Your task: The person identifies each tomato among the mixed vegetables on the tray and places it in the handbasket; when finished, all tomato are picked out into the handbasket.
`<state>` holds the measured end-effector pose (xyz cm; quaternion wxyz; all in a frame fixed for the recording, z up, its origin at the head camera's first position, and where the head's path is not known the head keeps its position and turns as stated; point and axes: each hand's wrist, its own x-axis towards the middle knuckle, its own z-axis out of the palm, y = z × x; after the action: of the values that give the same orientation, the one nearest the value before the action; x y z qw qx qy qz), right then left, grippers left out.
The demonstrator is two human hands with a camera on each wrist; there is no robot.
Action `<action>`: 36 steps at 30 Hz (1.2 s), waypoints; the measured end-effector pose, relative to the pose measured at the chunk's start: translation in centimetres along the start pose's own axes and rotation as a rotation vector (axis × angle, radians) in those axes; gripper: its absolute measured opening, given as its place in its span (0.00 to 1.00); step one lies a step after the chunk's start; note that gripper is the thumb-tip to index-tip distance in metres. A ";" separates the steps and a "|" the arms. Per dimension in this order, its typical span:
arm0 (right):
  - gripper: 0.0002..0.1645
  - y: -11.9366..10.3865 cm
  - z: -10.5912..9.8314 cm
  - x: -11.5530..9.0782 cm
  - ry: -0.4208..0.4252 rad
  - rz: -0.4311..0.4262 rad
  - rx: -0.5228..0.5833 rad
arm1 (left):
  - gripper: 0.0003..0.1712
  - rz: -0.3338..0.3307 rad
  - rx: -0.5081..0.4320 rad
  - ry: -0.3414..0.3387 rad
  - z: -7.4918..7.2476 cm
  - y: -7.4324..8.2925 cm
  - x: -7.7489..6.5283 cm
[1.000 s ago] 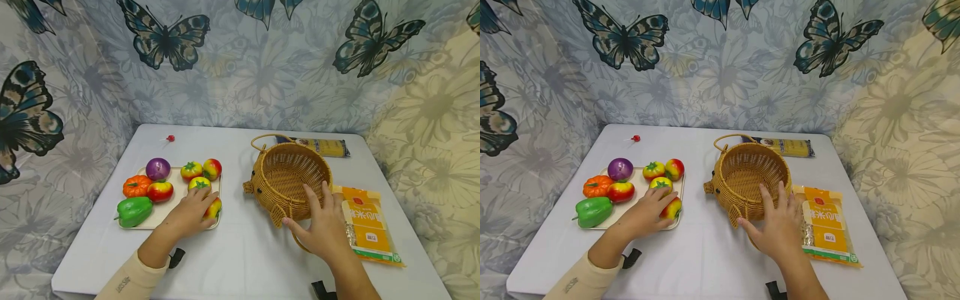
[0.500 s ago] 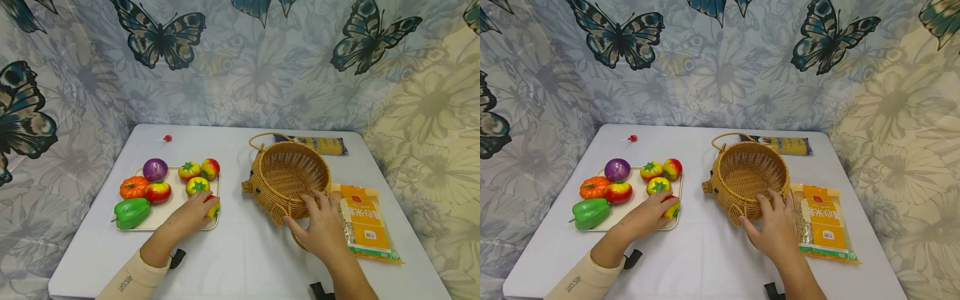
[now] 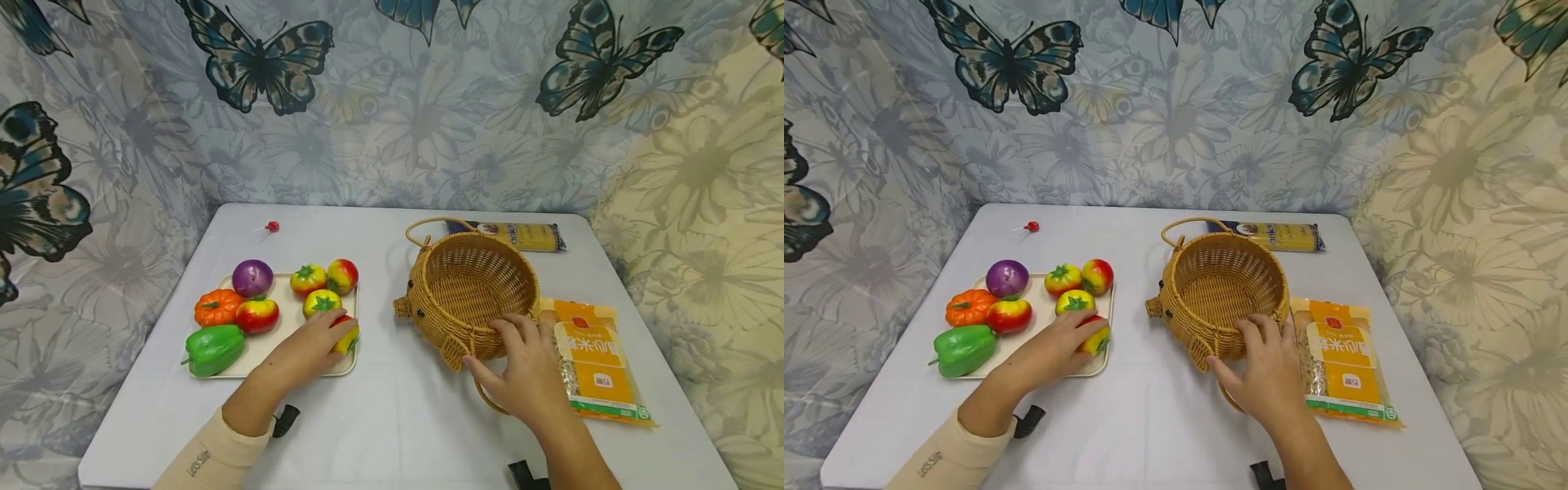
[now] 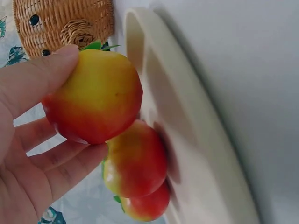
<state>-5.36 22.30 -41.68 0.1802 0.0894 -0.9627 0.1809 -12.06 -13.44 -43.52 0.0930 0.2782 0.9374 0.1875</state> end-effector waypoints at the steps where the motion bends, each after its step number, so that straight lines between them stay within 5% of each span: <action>1: 0.39 0.0 -0.1 0.0 -0.001 0.001 -0.001 | 0.33 0.015 0.004 0.010 -0.2 0.1 0.0; 18: 0.39 -0.2 -0.9 -1.3 0.010 -0.032 -0.008 | 0.39 0.161 -0.005 0.188 -4.3 2.4 1.3; 36: 0.38 -0.5 -0.7 -1.5 0.046 -0.073 -0.010 | 0.37 0.344 -0.057 0.292 -6.6 7.7 6.4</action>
<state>-3.63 22.23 -41.50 0.2092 0.1195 -0.9553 0.1713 -15.50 -5.88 -34.86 -0.0692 0.4012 0.8740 0.2652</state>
